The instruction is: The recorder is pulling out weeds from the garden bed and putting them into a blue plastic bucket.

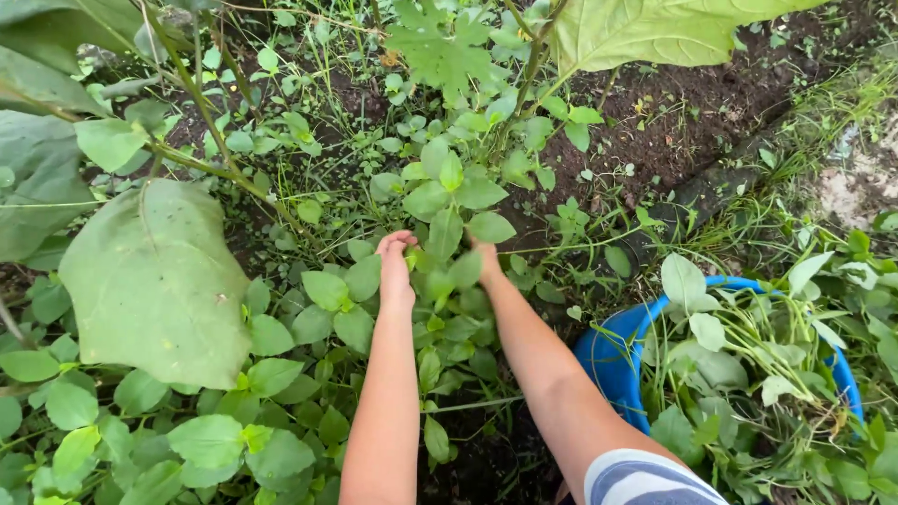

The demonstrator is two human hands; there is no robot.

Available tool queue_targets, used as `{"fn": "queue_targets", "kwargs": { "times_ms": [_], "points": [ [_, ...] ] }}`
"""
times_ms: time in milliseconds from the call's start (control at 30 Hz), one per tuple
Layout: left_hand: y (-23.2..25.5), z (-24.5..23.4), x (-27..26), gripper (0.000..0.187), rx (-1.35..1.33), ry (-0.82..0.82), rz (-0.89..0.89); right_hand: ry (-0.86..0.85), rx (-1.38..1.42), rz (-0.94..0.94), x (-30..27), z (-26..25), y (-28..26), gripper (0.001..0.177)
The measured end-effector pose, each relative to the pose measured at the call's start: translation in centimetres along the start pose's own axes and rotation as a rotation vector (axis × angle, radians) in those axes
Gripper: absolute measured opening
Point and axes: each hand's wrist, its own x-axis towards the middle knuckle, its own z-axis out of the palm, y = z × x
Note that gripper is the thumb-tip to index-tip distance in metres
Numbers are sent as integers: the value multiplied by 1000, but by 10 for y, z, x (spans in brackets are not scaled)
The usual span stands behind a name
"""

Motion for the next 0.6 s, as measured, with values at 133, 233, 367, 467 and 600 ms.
{"fn": "queue_targets", "kwargs": {
  "times_ms": [133, 233, 367, 467, 600],
  "points": [
    [-36, -18, 14, 21, -220, 32, -213, 64, -384, -10, -3, 19, -2, 83],
    [-49, -21, 13, 21, -303, 28, -267, 170, -318, 28, -7, 20, -31, 74],
    [-43, -19, 9, 21, -326, 59, -343, 131, -566, 207, 10, 32, 18, 53],
    [-32, -15, 2, 23, -205, 78, -376, 209, -557, 9, 2, 30, 19, 38],
    [-28, -15, -2, 27, -127, 26, -331, 376, -359, -159, -14, 22, -23, 43]
  ]
}}
